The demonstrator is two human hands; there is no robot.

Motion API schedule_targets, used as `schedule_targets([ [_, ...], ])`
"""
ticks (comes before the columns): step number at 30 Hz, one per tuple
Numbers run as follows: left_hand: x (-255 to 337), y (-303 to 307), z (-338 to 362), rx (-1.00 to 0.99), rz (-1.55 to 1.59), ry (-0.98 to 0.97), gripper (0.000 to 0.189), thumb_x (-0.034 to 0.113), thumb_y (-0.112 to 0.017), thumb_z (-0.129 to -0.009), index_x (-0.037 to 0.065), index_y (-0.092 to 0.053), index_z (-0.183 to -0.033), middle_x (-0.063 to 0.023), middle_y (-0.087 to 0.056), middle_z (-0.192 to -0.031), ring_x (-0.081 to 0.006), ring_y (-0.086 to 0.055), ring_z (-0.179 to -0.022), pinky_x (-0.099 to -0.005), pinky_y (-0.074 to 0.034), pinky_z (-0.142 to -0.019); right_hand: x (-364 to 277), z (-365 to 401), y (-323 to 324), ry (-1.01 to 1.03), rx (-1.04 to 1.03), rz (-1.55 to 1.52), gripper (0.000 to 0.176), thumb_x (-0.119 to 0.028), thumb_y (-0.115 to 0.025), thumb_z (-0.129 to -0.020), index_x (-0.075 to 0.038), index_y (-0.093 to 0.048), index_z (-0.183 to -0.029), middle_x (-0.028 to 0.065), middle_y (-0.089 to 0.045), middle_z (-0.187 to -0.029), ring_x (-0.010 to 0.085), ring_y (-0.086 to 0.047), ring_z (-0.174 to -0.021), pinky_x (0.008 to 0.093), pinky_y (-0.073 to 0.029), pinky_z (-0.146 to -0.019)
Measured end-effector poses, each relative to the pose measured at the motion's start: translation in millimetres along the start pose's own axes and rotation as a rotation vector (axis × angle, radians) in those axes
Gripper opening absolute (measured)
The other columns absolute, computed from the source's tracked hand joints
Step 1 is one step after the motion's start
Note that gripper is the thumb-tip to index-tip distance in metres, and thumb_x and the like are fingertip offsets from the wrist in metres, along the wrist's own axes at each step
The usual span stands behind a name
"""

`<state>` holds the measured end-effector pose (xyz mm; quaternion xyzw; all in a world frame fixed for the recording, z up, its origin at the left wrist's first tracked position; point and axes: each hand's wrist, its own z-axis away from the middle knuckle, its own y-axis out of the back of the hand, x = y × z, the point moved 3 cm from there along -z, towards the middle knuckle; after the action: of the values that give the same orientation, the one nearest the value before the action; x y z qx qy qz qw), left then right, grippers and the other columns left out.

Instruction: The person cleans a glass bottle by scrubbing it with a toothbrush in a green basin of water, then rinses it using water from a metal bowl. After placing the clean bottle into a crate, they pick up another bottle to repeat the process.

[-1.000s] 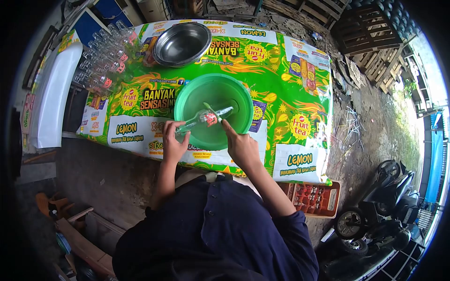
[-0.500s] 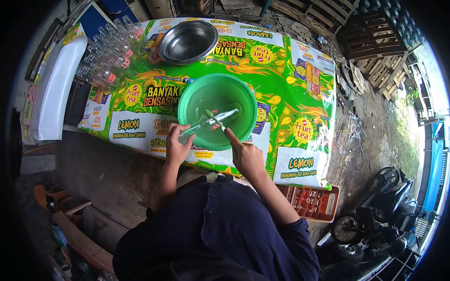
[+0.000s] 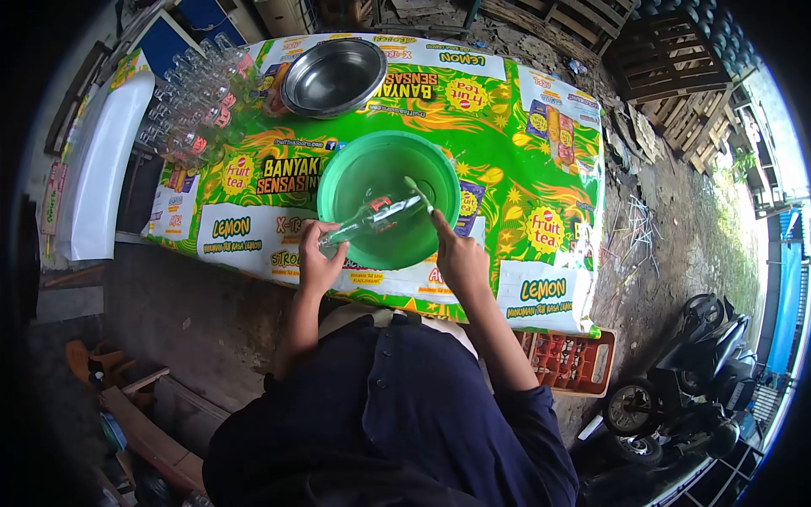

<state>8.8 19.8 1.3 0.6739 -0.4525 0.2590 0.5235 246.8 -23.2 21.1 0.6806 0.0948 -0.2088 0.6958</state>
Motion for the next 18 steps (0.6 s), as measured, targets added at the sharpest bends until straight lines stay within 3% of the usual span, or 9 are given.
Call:
schedule_targets([
  [5, -1.7, 1.8, -6.0, -0.095, 0.069, 0.102, 0.028, 0.006, -0.069, -0.073, -0.001, -0.054, -0.095, -0.0105, -0.053, -0.09, -0.0236, -0.056, -0.086, -0.0323, -0.044, -0.077, 1.9, -33.4, -13.6, 0.014, 0.03, 0.089, 0.034, -0.021, -0.047, -0.089, -0.026, -0.053, -0.123, 0.0189, -0.061, -0.066, 0.0359, -0.06, -0.059, 0.0459, -0.048, -0.053],
  [8, -4.2, 1.5, -5.7, -0.062, 0.063, 0.058, 0.027, 0.006, -0.07, -0.074, -0.001, -0.054, -0.095, -0.011, -0.053, -0.09, -0.0235, -0.055, -0.086, -0.0316, -0.044, -0.076, -25.3, -23.2, -12.8, 0.024, -0.084, 0.008, 0.035, -0.021, -0.047, -0.089, -0.025, -0.053, -0.123, 0.0207, -0.061, -0.07, 0.0369, -0.061, -0.062, 0.0464, -0.049, -0.056],
  [10, -5.4, 3.5, -5.4, -0.049, 0.003, 0.014, 0.026, 0.005, -0.07, -0.072, -0.001, -0.054, -0.093, -0.0111, -0.053, -0.089, -0.0234, -0.055, -0.085, -0.0317, -0.044, -0.076, -40.0, 1.1, -3.2, 0.153, 0.014, -0.083, 0.038, -0.018, -0.05, -0.088, -0.026, -0.052, -0.124, 0.0186, -0.059, -0.064, 0.0371, -0.059, -0.056, 0.0465, -0.048, -0.052],
  [12, -5.1, 3.1, -3.7, -0.046, -0.03, -0.025, 0.025, 0.004, -0.07, -0.071, 0.0, -0.055, -0.091, -0.0113, -0.053, -0.088, -0.0253, -0.054, -0.085, -0.0334, -0.044, -0.076, -45.1, 22.3, 10.1, 0.147, -0.078, -0.072, 0.039, -0.017, -0.051, -0.087, -0.027, -0.051, -0.125, 0.0173, -0.058, -0.06, 0.0357, -0.057, -0.051, 0.045, -0.046, -0.048],
  [18, 5.3, 1.8, -2.2, -0.08, -0.057, -0.047, 0.024, -0.001, -0.068, -0.066, 0.002, -0.054, -0.085, -0.0112, -0.052, -0.086, -0.0286, -0.052, -0.087, -0.0377, -0.042, -0.078, 6.4, 4.3, 0.7, -0.027, 0.04, 0.024, 0.038, -0.019, -0.048, -0.089, -0.026, -0.049, -0.126, 0.017, -0.056, -0.055, 0.0339, -0.056, -0.046, 0.0452, -0.042, -0.043],
])
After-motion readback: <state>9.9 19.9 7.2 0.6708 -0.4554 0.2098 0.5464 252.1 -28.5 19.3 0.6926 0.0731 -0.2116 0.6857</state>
